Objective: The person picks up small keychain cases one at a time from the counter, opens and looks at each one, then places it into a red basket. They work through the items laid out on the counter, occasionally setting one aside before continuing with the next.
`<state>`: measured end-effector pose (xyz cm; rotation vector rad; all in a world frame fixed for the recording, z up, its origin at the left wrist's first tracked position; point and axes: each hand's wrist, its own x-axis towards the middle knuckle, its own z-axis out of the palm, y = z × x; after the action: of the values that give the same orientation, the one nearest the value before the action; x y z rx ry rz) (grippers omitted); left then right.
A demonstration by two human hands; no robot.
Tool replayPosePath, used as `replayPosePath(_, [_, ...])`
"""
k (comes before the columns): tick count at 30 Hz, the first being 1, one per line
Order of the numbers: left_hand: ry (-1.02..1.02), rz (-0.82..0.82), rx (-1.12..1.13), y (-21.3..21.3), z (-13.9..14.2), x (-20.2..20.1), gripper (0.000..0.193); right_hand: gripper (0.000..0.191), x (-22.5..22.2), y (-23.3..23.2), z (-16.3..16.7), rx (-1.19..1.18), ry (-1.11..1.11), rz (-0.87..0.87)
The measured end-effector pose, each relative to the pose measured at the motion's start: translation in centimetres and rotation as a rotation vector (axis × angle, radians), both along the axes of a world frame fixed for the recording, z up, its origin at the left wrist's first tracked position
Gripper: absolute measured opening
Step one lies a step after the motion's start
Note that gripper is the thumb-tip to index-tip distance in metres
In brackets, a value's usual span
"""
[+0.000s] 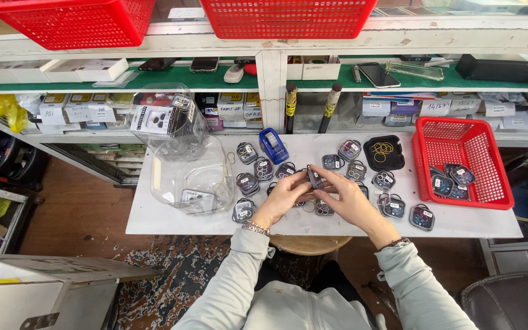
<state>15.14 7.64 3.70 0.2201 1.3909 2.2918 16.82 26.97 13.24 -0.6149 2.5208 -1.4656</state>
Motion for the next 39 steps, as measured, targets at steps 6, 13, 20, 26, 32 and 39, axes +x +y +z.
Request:
replayPosePath(6, [0.042, 0.119, -0.106, 0.1, 1.9, -0.3, 0.051, 0.058, -0.5, 0.6, -1.1, -0.174, -0.118, -0.013])
replayPosePath(13, [0.083, 0.289, -0.150, 0.4, 1.6, -0.7, 0.040, 0.044, -1.1, 0.0, -2.7, -0.659, -0.381, -0.149])
replayPosePath(20, [0.000, 0.300, -0.060, 0.4, 1.8, -0.8, 0.043, 0.041, -1.0, -1.0, -3.2, -0.825, -0.368, -0.223])
replayPosePath(26, [0.164, 0.349, -0.128, 0.2, 2.6, -1.1, 0.052, 0.041, -1.6, -1.1, -3.2, -0.319, -0.107, -0.328])
replayPosePath(32, [0.134, 0.348, -0.078, 1.1, 2.0, -1.0, 0.053, 0.046, -2.1, -1.3, -1.9, -0.564, -0.165, -0.266])
replayPosePath(39, [0.280, 0.624, -0.332, 3.3, 2.1, -0.1, 0.052, 0.052, 0.2, -4.1, -1.0, -0.374, -0.025, -0.485])
